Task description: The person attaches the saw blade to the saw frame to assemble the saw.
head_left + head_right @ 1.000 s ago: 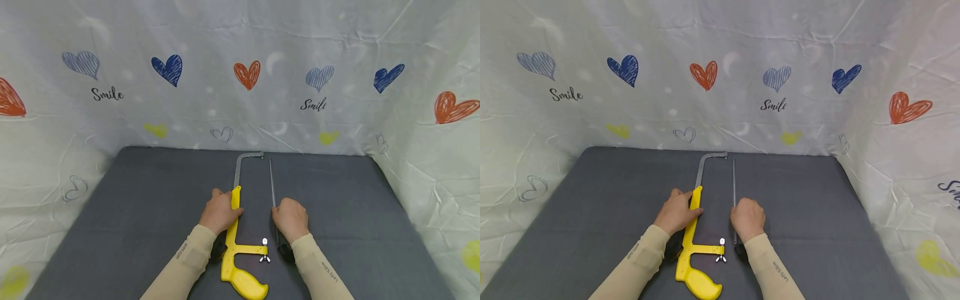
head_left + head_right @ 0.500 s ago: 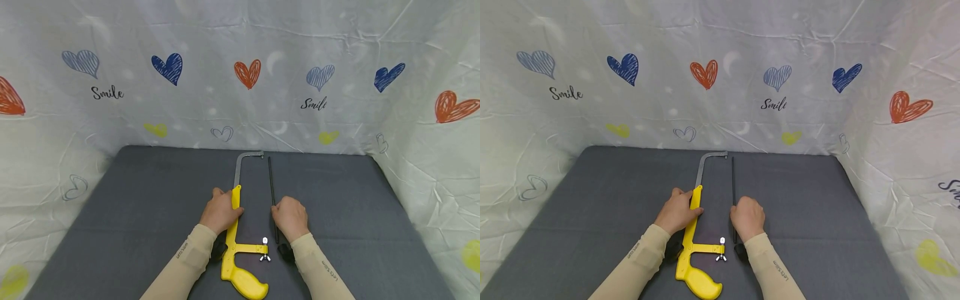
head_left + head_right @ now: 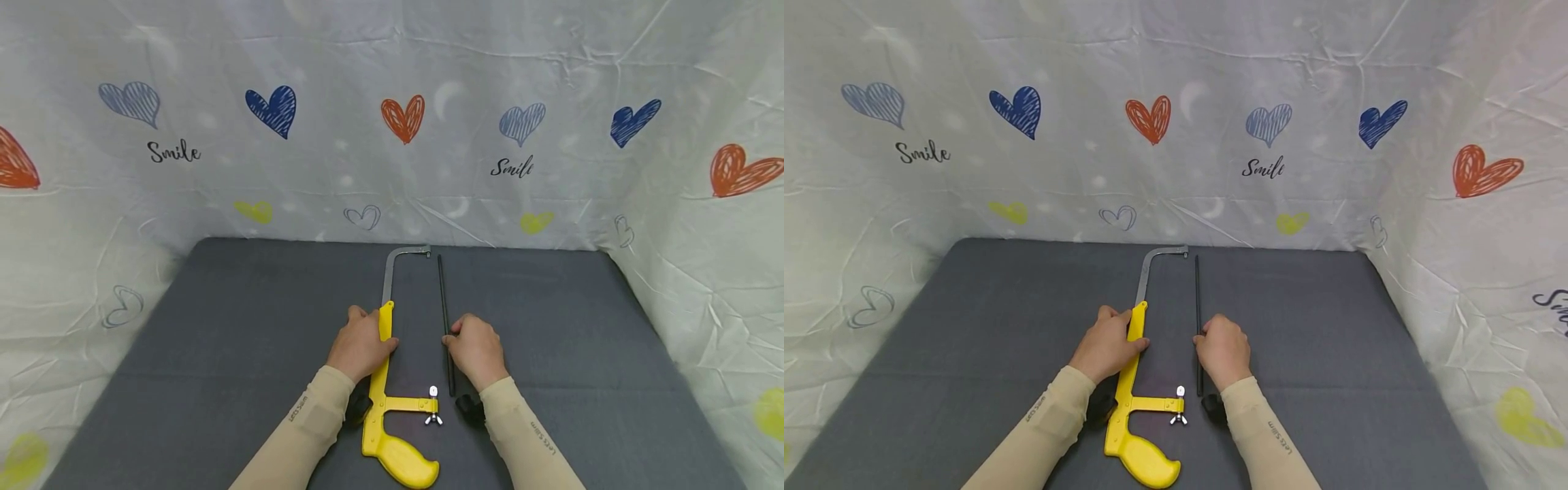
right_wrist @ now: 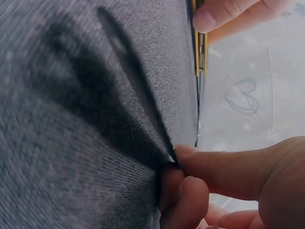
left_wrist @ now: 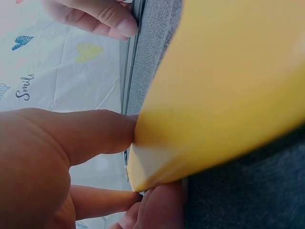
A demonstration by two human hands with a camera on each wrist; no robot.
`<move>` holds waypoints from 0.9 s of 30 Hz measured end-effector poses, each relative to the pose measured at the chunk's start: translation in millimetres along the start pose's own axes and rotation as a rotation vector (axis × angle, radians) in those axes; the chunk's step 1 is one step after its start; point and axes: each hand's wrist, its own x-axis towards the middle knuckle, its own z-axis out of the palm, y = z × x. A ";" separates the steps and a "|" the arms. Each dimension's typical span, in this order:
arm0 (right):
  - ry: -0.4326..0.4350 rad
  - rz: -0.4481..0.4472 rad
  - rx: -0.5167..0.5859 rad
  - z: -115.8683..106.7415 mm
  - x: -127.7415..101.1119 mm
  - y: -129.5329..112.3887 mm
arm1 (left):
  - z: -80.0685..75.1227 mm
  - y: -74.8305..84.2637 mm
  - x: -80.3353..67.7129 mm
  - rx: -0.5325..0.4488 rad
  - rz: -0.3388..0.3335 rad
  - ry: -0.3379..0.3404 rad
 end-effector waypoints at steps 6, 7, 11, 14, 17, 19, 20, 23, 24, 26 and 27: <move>-0.086 0.021 0.047 -4.3 1.3 -0.5 | -1.1 -0.5 0.0 0.007 0.004 0.000; -0.102 0.023 0.055 -5.2 1.4 -0.4 | -1.3 -0.5 0.1 0.008 0.005 0.001; -0.157 0.035 0.111 -7.7 1.3 -0.7 | -1.2 -0.6 -0.2 0.012 0.009 0.003; -0.182 0.043 0.137 -8.4 1.0 -1.6 | -0.6 -0.6 -0.7 0.013 0.008 0.003; -0.193 0.042 0.152 -8.2 1.3 -3.1 | -0.2 -0.5 -0.9 0.010 0.006 0.005; -0.192 0.031 0.159 -7.8 1.8 -3.8 | 0.1 -0.3 -0.8 0.011 0.005 0.005; -0.192 0.030 0.166 -7.5 2.1 -4.3 | 0.2 -0.2 -0.6 0.012 0.005 0.005; -0.190 0.023 0.180 -6.3 2.8 -5.0 | 0.5 0.3 -0.5 0.014 0.003 0.005; -0.185 0.018 0.180 -6.0 3.0 -5.1 | 0.6 0.4 -0.5 0.015 0.004 0.006; -0.181 0.018 0.183 -5.1 3.2 -4.9 | 0.7 0.6 -0.8 0.014 0.005 0.008; -0.179 0.016 0.182 -4.6 3.4 -4.6 | 0.6 0.7 -1.0 0.014 0.007 0.009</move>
